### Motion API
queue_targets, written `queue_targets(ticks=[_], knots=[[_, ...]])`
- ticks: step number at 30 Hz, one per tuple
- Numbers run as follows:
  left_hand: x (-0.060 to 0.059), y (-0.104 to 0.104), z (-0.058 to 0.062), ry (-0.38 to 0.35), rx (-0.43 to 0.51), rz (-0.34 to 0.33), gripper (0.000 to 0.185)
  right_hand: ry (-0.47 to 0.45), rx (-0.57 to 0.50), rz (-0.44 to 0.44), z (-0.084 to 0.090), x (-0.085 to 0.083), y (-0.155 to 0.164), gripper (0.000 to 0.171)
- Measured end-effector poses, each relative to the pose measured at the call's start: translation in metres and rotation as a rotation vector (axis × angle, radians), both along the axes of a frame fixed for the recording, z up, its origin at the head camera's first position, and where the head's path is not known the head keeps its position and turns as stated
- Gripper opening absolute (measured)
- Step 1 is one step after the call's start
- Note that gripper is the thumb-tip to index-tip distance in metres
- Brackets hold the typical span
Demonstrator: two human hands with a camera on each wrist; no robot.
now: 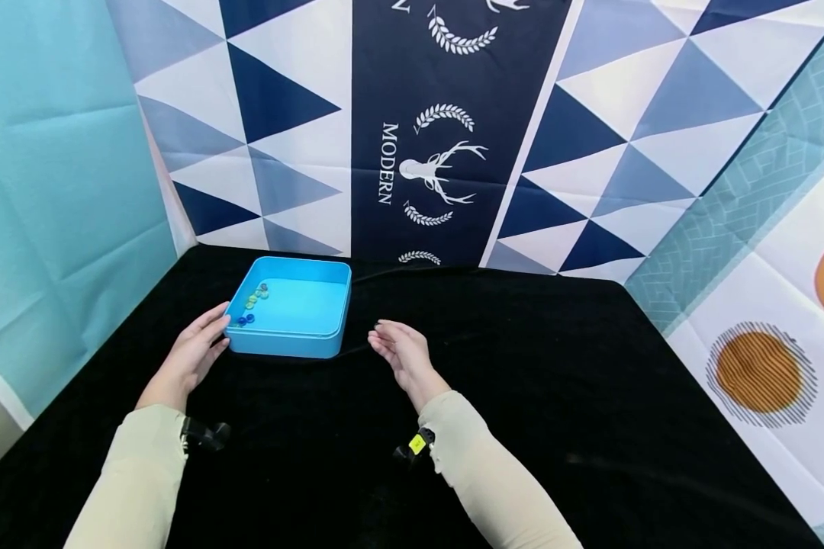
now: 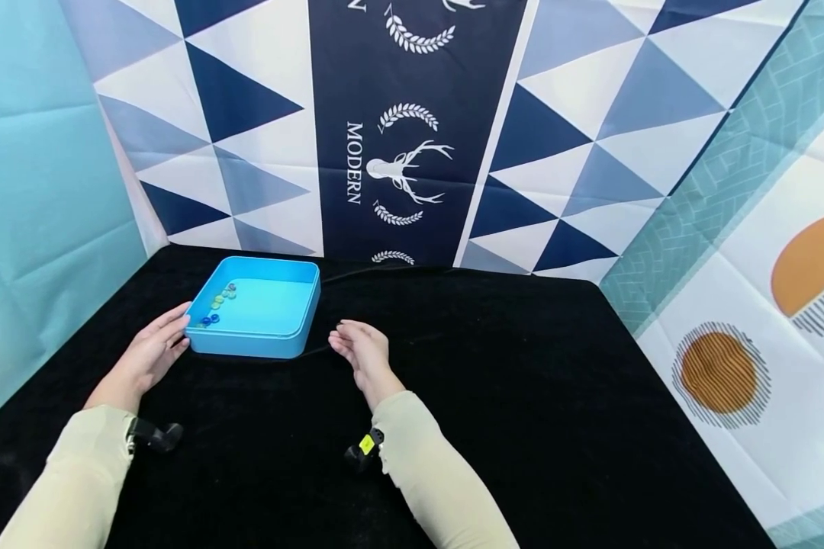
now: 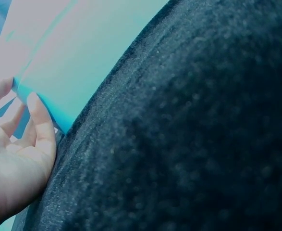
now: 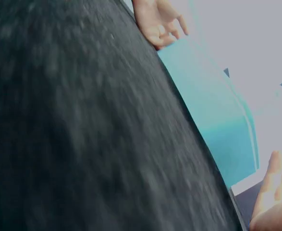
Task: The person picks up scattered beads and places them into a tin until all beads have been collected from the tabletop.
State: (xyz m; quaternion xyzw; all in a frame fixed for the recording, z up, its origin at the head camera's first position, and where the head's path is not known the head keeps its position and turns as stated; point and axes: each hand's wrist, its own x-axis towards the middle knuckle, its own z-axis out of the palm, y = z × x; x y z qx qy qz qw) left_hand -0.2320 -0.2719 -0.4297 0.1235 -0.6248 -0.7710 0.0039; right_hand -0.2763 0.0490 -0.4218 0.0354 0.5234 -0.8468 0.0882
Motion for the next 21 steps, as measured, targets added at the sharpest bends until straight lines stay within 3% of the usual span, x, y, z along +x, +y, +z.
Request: queue_targets(ticks=[21], knots=[[-0.003, -0.002, -0.002, 0.004, 0.003, 0.005, 0.068, 0.096, 0.050, 0.151, 0.026, 0.004, -0.063, 0.031]])
